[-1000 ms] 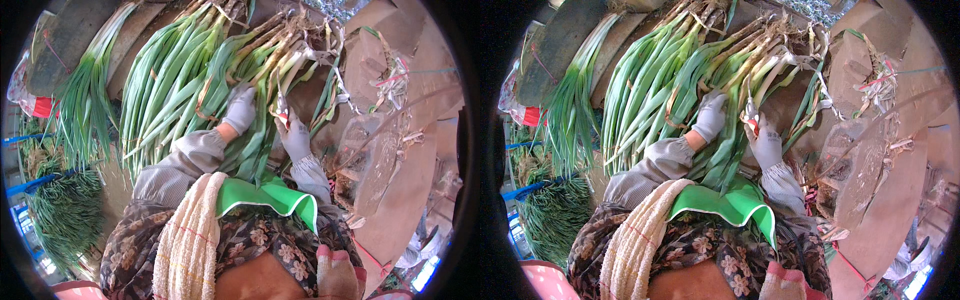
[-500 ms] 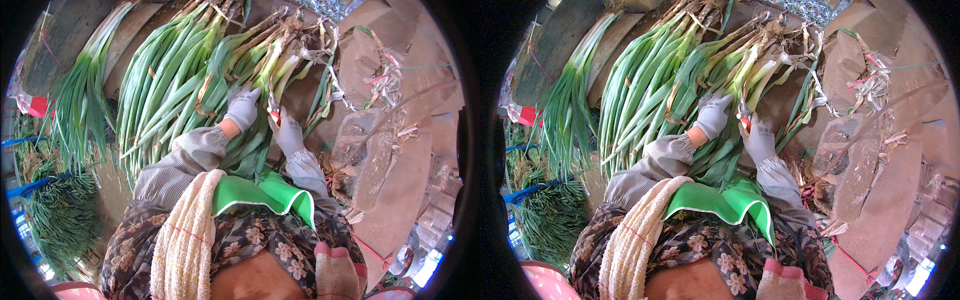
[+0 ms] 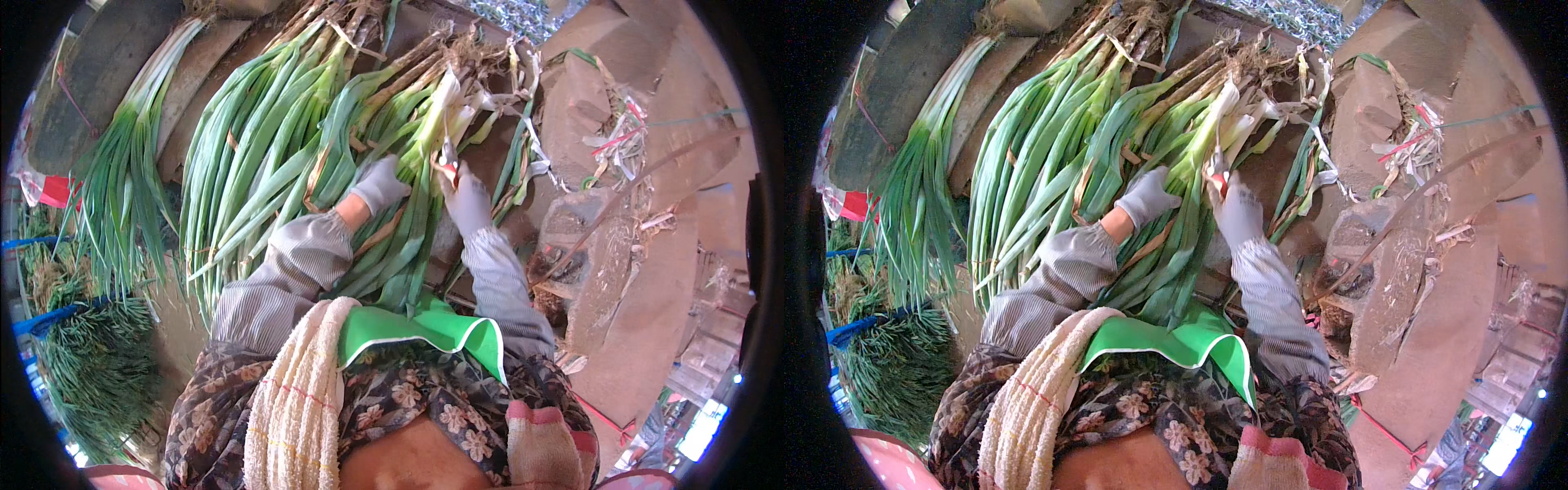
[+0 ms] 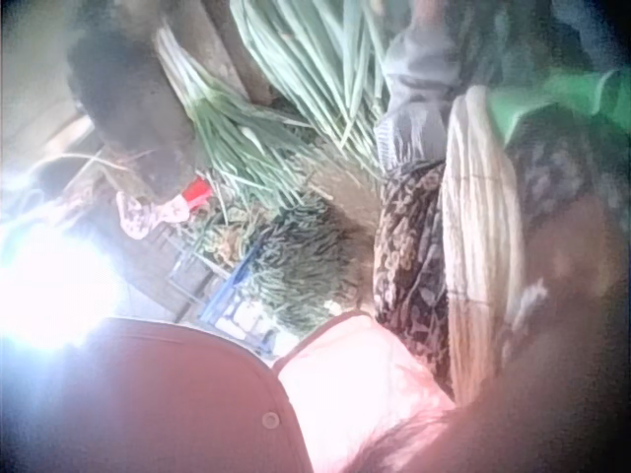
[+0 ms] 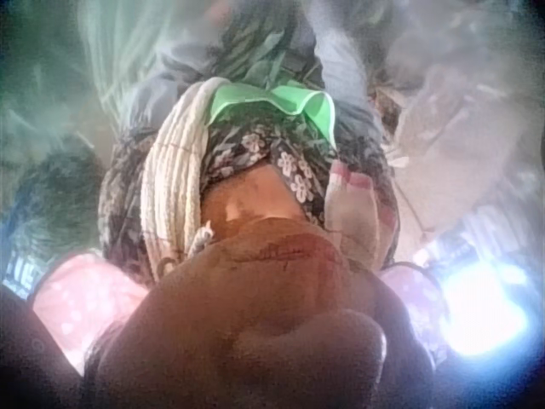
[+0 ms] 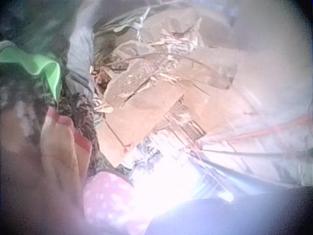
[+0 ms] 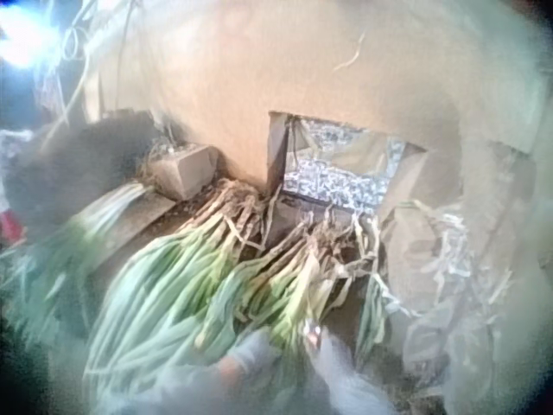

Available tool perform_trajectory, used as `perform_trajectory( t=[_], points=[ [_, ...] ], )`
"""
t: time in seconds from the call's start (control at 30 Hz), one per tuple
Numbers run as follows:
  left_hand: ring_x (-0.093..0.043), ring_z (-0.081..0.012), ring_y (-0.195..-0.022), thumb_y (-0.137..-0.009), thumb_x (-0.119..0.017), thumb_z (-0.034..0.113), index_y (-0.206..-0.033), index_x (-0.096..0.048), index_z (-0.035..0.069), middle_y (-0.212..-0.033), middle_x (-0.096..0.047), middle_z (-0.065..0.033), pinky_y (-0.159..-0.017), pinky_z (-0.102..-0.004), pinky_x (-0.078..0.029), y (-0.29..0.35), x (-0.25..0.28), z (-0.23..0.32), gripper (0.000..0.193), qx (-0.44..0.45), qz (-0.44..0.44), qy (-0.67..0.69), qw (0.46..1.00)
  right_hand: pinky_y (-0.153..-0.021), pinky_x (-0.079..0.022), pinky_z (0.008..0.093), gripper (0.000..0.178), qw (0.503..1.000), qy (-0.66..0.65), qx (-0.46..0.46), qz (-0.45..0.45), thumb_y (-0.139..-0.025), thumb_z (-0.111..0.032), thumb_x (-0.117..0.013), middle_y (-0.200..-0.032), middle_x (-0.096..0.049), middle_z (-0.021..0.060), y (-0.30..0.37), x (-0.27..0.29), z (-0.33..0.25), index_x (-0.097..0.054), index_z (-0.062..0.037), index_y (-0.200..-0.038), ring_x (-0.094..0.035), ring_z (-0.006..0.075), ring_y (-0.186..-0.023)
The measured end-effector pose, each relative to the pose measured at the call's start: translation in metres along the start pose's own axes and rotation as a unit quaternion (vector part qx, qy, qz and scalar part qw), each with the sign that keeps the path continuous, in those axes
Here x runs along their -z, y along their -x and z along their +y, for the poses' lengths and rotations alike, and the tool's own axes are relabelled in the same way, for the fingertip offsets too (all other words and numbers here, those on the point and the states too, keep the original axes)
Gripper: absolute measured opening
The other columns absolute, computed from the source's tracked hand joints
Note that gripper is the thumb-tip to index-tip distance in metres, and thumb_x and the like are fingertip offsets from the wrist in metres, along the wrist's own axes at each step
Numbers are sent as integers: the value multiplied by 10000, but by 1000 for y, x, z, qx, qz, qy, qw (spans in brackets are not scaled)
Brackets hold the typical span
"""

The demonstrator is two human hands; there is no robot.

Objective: The person trims the root ends and outer leaves of green onions using a knife. They repeatedly pick up bunches of green onions, cut the roots, and peel away the outer layers before placing the trimmed vegetables back on the pile.

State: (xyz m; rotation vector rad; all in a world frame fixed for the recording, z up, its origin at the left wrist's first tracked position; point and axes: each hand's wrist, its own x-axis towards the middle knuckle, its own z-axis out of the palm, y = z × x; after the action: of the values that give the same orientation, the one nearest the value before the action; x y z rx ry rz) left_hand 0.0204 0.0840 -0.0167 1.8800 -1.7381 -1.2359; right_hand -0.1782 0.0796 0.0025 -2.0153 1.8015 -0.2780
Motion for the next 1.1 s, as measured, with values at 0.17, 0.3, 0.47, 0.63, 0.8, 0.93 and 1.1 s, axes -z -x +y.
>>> perform_trajectory(
  t=[0.17,0.3,0.47,0.63,0.8,0.93,1.1],
  points=[
    [-578,-377,-1074,-701,-766,252,-1165,-520,-56,-1136,-596,-264,-915,-402,-449,4,0,3,609,-7,7,-7,1000,-726,-521,475,485,997,59,28,48,-924,-470,-505,-846,-668,226,-105,-15,23,-576,6,-987,-662,375,-801],
    [-568,-397,-1045,-705,-766,287,-1095,-528,-58,-1071,-593,-275,-899,-412,-441,0,-1,3,573,-20,-10,6,1000,-740,-517,479,566,993,109,-21,24,-916,-530,-471,-906,-667,255,-188,-8,35,-652,5,-950,-663,384,-850],
    [-544,-226,-1140,-730,-770,185,-1326,-459,-46,-1230,-604,-143,-1031,-350,-362,-12,20,-36,711,-21,-120,321,939,-742,-526,475,486,996,50,53,53,-914,-441,-532,-891,-673,218,-165,-18,31,-577,15,-1074,-661,379,-862],
    [-636,-163,-888,-781,-727,43,-1193,-580,-35,-1023,-678,-75,-858,-301,-490,1,37,-10,444,-29,-95,444,890,-702,-505,488,402,997,-21,60,38,-925,-369,-550,-844,-649,245,-34,3,11,-525,9,-1059,-648,404,-792],
    [-628,-143,-859,-775,-722,29,-1151,-602,-47,-991,-675,-59,-824,-295,-500,1,51,18,403,-89,-54,348,932,-716,-505,462,354,990,-88,76,74,-906,-254,-597,-935,-655,218,21,23,18,-527,-29,-1171,-642,401,-847],
    [-634,-147,-809,-731,-733,22,-1076,-632,-45,-918,-682,-66,-768,-291,-517,-10,42,59,365,-87,-12,248,965,-725,-514,433,343,972,-176,105,117,-907,-231,-601,-957,-654,202,48,45,18,-523,-37,-1178,-654,375,-853],
    [-668,-346,-848,-693,-738,318,-989,-645,17,-867,-679,-200,-756,-404,-538,-5,-36,90,433,-141,32,-116,983,-720,-508,325,257,952,-286,9,105,-949,-184,-577,-938,-666,172,64,63,41,-574,-3,-1132,-660,208,-835]
  ],
)
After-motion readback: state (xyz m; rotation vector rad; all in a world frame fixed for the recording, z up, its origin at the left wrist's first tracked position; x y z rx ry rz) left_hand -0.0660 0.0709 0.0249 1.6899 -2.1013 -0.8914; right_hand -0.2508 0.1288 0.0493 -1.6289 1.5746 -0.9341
